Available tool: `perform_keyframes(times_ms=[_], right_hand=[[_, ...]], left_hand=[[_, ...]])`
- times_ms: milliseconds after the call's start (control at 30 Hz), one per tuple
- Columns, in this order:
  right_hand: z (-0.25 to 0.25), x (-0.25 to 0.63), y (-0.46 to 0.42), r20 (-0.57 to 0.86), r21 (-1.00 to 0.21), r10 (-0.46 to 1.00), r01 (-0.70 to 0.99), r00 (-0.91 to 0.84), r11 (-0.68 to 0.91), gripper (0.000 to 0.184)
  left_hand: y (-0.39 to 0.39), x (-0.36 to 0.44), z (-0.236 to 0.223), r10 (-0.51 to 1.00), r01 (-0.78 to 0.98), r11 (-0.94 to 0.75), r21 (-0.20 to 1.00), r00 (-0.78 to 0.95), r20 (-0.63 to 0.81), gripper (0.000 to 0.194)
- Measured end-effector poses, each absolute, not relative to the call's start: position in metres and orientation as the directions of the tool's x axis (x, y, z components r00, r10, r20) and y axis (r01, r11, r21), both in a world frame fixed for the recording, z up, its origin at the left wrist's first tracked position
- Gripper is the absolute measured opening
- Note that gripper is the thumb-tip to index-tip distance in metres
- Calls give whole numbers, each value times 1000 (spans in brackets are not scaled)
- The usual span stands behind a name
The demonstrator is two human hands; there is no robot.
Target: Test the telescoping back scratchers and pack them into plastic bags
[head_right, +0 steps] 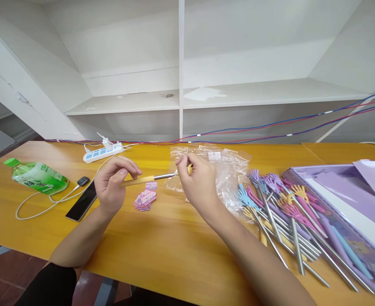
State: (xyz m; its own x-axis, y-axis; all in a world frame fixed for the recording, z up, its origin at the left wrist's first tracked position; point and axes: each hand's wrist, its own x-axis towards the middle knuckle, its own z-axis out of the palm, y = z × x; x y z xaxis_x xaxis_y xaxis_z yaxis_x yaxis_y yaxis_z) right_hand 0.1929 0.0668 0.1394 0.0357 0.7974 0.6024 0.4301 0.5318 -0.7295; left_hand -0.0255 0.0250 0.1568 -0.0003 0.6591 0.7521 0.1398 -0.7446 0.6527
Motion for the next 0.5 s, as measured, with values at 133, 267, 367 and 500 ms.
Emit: perform_keyframes(times_ms=[133,267,367,500], right_hand=[[137,192,67,599,-728,800,434,28,530,30],[136,192,67,581,-741,813,431,28,515,30],[141,195,66,560,-749,828,439,18,497,31],[153,207,66,461,-741,878,487,-131,462,36]], left_hand=[[25,-25,156,652,153,-749,645,-9,758,21],[24,-23,153,650,155,-751,642,3,760,20],[27,-26,156,642,215,-753,622,33,766,23],[36,-44,171,603,539,-740,402,267,752,22]])
